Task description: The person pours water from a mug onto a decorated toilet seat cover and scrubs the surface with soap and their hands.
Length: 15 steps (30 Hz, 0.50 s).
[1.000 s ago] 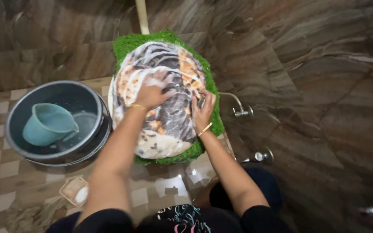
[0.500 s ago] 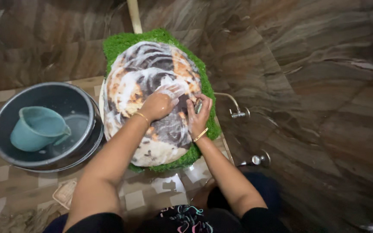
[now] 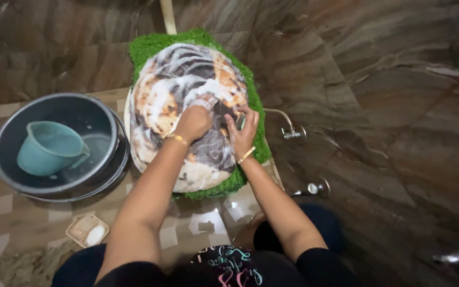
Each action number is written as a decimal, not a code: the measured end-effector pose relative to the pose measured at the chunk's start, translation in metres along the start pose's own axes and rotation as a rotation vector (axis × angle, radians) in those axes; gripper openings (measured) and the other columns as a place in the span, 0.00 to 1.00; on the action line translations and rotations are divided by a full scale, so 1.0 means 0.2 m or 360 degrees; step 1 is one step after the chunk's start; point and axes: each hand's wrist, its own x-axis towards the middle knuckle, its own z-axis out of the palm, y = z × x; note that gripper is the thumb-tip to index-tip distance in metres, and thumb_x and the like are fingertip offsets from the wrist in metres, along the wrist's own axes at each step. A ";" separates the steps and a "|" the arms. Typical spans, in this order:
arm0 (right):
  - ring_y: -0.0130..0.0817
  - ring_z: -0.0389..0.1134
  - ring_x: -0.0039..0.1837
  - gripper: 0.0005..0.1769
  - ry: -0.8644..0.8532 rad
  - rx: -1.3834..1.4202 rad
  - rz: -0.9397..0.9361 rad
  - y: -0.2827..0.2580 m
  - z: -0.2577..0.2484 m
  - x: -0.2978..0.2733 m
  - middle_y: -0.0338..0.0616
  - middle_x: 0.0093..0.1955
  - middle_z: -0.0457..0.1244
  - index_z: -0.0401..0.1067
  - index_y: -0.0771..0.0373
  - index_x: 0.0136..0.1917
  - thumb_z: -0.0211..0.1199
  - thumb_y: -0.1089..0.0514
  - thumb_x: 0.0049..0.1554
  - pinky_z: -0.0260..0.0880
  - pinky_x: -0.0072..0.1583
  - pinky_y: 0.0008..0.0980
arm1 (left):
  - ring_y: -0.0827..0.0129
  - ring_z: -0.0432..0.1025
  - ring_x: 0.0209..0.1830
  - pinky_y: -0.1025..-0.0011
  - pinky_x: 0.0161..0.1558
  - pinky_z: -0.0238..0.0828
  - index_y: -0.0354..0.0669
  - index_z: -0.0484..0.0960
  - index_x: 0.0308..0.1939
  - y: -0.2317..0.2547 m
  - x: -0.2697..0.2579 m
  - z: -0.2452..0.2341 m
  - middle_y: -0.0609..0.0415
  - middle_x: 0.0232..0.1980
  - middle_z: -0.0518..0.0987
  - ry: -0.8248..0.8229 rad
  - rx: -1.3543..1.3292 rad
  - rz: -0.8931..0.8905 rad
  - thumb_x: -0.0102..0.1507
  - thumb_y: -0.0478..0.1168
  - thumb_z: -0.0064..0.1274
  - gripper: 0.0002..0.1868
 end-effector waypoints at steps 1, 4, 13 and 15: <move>0.47 0.62 0.60 0.22 -0.0008 -0.0008 -0.0006 0.00 0.01 0.01 0.49 0.55 0.60 0.68 0.64 0.57 0.74 0.55 0.56 0.62 0.64 0.42 | 0.40 0.69 0.63 0.52 0.68 0.63 0.30 0.79 0.56 0.00 -0.03 -0.01 0.33 0.60 0.77 0.0063 -0.0026 0.0056 0.60 0.36 0.49 0.21; 0.46 0.63 0.58 0.23 -0.0021 -0.0021 0.0037 -0.01 0.00 -0.01 0.50 0.55 0.59 0.69 0.64 0.57 0.76 0.54 0.54 0.64 0.61 0.42 | 0.38 0.69 0.60 0.50 0.63 0.63 0.29 0.80 0.53 0.04 -0.16 -0.02 0.33 0.58 0.78 0.0071 0.0064 0.0064 0.57 0.36 0.49 0.21; 0.48 0.64 0.57 0.26 0.0002 -0.0125 -0.0062 0.01 0.03 0.01 0.49 0.53 0.60 0.70 0.62 0.56 0.78 0.56 0.49 0.65 0.60 0.43 | 0.43 0.74 0.47 0.52 0.53 0.70 0.37 0.84 0.43 -0.34 0.18 0.35 0.33 0.44 0.80 -0.0178 0.0284 -0.0385 0.61 0.33 0.50 0.10; 0.48 0.63 0.58 0.26 -0.0024 -0.0119 -0.0051 0.01 0.01 0.00 0.50 0.54 0.60 0.69 0.63 0.57 0.77 0.55 0.51 0.64 0.61 0.44 | 0.42 0.74 0.43 0.51 0.48 0.70 0.37 0.86 0.37 -0.24 0.05 0.26 0.34 0.40 0.81 -0.0071 -0.0082 -0.0163 0.57 0.32 0.51 0.09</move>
